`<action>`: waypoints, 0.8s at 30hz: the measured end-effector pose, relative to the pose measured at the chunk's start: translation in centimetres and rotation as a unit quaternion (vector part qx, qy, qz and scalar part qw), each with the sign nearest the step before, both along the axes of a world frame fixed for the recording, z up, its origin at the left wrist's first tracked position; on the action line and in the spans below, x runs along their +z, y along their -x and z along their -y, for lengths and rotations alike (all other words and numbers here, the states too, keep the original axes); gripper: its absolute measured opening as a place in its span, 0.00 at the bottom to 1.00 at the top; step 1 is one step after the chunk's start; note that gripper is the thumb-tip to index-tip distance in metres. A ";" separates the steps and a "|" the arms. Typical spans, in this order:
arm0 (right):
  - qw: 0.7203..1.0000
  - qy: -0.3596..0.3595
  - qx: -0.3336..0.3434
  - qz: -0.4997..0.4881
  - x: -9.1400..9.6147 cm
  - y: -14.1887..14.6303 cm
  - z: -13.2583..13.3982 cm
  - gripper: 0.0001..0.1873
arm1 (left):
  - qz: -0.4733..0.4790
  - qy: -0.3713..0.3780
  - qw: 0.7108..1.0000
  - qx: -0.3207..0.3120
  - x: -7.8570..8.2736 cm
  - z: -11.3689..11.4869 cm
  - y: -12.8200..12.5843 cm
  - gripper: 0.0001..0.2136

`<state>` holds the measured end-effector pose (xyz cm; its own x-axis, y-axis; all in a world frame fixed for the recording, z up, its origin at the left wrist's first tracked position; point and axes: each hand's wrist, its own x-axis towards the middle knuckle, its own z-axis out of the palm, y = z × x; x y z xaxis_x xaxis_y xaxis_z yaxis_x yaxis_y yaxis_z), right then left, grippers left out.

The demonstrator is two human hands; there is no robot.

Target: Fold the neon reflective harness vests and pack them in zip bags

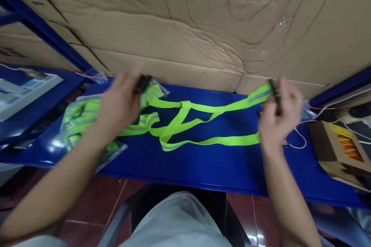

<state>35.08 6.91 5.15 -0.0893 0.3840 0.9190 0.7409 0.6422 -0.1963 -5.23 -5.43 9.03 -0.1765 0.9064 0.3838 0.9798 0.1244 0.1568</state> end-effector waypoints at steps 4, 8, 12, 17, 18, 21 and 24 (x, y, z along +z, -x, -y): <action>0.989 0.053 0.094 0.100 -3.6 5.5 3.3 0.28 | 0.029 0.097 0.991 -0.083 -4.0 -1.0 -7.0 0.33; 0.970 0.098 0.159 0.156 -6.3 7.3 5.1 0.34 | 0.078 0.158 0.977 -0.120 -7.4 -0.3 -9.9 0.33; 0.963 0.132 0.186 0.145 -6.7 7.7 6.2 0.41 | 0.134 0.161 0.962 -0.177 -9.6 0.7 -10.7 0.36; 0.959 0.148 0.171 0.168 -6.2 8.0 6.9 0.42 | 0.157 0.139 0.957 -0.199 -10.2 1.3 -11.0 0.39; 0.961 0.144 0.163 0.172 -6.2 8.0 7.0 0.42 | 0.161 0.137 0.957 -0.197 -10.2 1.3 -11.0 0.39; 0.967 0.132 0.140 0.164 -6.0 8.2 7.1 0.43 | 0.170 0.132 0.958 -0.192 -9.9 1.3 -10.8 0.39; 0.964 0.136 0.136 0.182 -6.0 8.5 7.4 0.45 | 0.160 0.135 0.961 -0.181 -9.7 1.3 -10.5 0.39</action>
<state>26.62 -0.44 -0.81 -0.5185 0.5224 0.6770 0.6032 0.7846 -0.1434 5.26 -6.72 -0.67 0.0997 0.9895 0.1049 0.8734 -0.1375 0.4672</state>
